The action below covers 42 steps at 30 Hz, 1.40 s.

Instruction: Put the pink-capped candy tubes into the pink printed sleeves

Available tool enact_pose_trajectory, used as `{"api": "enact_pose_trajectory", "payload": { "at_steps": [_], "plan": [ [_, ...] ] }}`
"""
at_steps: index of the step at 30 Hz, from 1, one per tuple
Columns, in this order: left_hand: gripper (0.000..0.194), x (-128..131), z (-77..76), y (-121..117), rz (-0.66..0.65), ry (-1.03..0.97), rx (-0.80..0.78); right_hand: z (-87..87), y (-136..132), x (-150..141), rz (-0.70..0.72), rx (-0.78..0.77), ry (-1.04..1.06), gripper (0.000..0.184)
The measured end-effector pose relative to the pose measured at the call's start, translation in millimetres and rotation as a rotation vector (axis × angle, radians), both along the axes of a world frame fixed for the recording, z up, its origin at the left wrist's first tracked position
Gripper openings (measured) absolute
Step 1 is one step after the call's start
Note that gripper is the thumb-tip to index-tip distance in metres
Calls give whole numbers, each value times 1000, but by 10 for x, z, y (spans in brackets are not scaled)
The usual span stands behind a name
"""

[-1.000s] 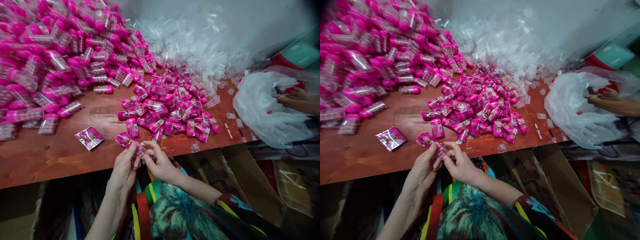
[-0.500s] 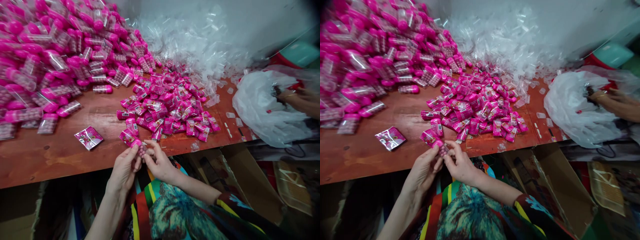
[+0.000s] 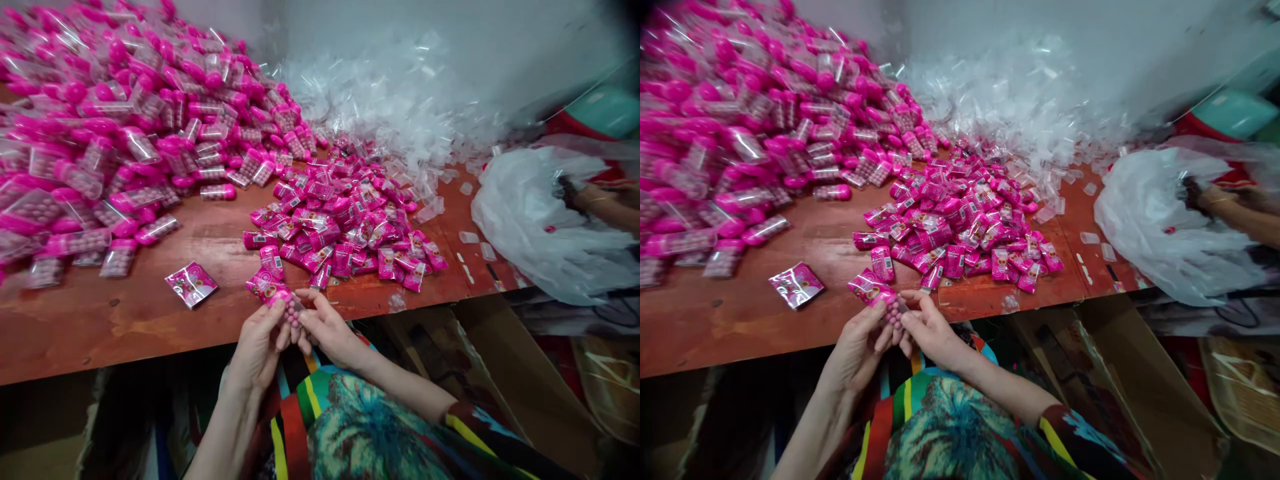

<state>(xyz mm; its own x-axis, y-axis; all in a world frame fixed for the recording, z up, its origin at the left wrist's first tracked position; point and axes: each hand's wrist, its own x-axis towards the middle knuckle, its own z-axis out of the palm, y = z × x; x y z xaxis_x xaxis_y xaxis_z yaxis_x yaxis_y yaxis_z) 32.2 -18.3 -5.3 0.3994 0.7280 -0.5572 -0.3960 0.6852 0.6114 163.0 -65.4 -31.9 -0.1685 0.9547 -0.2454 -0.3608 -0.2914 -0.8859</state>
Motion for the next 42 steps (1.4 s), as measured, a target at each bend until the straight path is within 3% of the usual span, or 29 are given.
{"api": "enact_pose_trajectory", "payload": {
  "at_steps": [7,13,21,28,31,39,42],
  "plan": [
    [31,60,-71,-53,31,144,9,-6,-55,28,-66,179,-407,47],
    [32,48,-25,-21,73,-13,-31,51,-28,102,-31,145,-266,46],
    [40,58,-52,-7,79,16,-61,31,-12,110,11,2,10,46],
    [40,111,-53,-20,126,54,-56,10,-68,34,-21,200,-342,46],
    [35,99,-32,3,132,17,-63,30,-69,57,-4,203,-430,47],
    [29,-13,-20,18,120,-62,-85,75,10,95,66,-87,120,50],
    [28,-27,-18,-5,109,-55,-53,76,19,78,74,-95,157,51]
  ]
}}
